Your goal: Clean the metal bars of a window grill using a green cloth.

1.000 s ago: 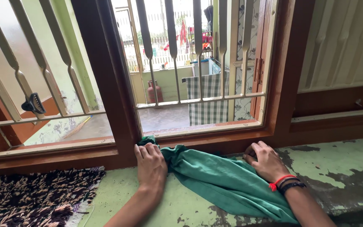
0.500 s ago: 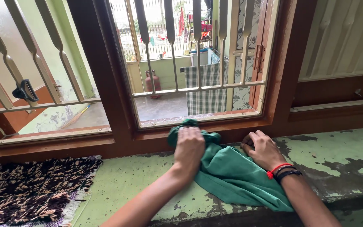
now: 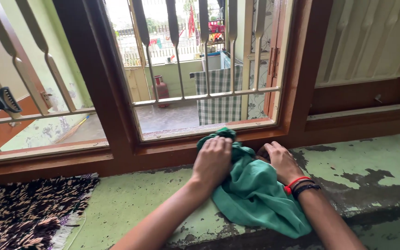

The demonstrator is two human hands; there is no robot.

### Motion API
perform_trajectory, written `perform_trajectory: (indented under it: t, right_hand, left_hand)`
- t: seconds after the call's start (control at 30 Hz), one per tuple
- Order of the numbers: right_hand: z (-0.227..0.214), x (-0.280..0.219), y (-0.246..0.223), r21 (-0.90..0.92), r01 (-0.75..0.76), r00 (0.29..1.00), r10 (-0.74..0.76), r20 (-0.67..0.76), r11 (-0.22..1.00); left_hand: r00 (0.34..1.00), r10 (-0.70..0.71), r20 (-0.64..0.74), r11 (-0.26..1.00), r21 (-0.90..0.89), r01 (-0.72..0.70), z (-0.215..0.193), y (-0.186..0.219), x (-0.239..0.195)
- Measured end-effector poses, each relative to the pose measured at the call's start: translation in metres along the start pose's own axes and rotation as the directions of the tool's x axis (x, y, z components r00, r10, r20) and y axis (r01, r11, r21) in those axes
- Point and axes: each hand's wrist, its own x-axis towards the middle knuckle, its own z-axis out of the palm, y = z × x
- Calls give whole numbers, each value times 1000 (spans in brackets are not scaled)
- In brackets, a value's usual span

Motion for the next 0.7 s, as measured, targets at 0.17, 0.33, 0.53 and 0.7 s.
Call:
perform_trajectory:
  t: [0.17,0.33,0.53,0.7]
  right_hand:
    - [0,0,2,1,35,999,-35,-19,999]
    - [-6,-3,-7,4,-9,1000,9,12,1000]
    - [5,1,6,11,-32,999,31,23,999]
    - [20,12,30,-10,98,993,-99,-68,995]
  left_hand:
    - [969,-216,120,975,-18,220,-40,-23,-11]
    - [885,-446,134,889,184,420,-28,-18,-11]
    - [952,-285,-112,909,285,305,16,10,4]
    - [997,23,-79,1000,6,-22,57,41,51]
